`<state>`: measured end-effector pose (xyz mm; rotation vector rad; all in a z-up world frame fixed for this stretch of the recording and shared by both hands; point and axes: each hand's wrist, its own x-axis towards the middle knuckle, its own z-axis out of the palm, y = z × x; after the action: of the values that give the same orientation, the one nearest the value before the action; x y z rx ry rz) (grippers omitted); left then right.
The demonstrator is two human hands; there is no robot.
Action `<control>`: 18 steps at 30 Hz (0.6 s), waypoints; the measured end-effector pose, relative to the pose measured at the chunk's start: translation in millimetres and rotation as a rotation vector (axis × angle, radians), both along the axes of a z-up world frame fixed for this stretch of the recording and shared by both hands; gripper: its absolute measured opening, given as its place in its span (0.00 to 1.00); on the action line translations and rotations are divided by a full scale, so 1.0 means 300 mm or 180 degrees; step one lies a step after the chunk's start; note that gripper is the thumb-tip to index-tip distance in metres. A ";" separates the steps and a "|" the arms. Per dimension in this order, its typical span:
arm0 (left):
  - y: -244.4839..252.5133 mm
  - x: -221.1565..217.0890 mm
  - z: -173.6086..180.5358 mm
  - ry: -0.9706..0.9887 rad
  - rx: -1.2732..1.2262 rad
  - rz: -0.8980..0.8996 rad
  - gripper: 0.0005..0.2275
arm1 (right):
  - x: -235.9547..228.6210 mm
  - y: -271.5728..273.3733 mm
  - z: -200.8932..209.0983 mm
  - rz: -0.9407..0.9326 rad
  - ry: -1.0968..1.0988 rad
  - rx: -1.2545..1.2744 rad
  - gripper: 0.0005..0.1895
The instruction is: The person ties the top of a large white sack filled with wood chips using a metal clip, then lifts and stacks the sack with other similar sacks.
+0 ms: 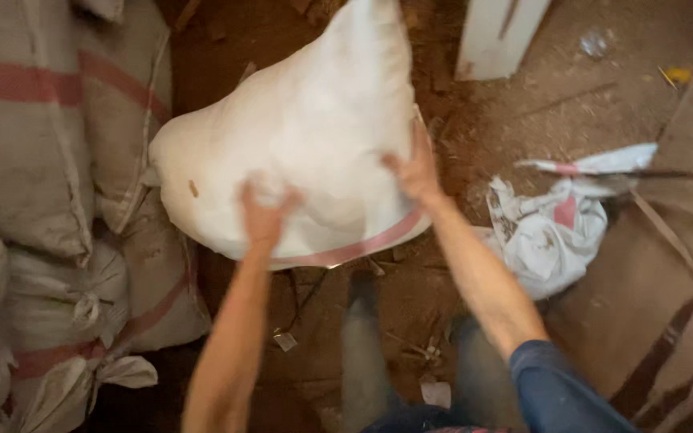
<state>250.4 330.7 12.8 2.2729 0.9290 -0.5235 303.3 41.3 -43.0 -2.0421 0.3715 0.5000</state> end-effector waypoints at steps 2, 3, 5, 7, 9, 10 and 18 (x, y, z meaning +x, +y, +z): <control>-0.048 0.038 -0.093 0.0640 0.0085 -0.0619 0.62 | 0.029 0.213 -0.056 0.0560 -0.0434 -0.0439 0.61; -0.007 0.067 -0.133 0.0342 0.0035 -0.0691 0.60 | 0.057 0.272 -0.077 0.0862 -0.0666 -0.0645 0.62; 0.117 0.043 -0.130 -0.0064 0.0049 -0.0874 0.57 | 0.079 0.349 -0.070 0.0806 -0.0462 -0.0603 0.59; 0.122 0.161 -0.197 0.0255 0.0219 -0.0744 0.54 | 0.274 0.383 -0.096 0.0709 -0.0357 -0.0577 0.57; 0.071 0.231 -0.260 -0.0236 0.1160 -0.1040 0.50 | 0.431 0.403 -0.100 0.0493 -0.0267 -0.0356 0.56; 0.012 0.242 -0.290 -0.0748 0.2026 -0.1372 0.49 | 0.492 0.389 -0.100 0.0349 -0.0099 -0.0126 0.56; -0.115 0.444 -0.325 -0.1369 0.0891 -0.1085 0.46 | 0.800 0.375 -0.213 0.0444 -0.0212 0.0156 0.47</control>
<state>383.7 296.1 -84.6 2.6679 0.4222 -0.0288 543.2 153.7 -107.0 -2.0403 0.1759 0.5193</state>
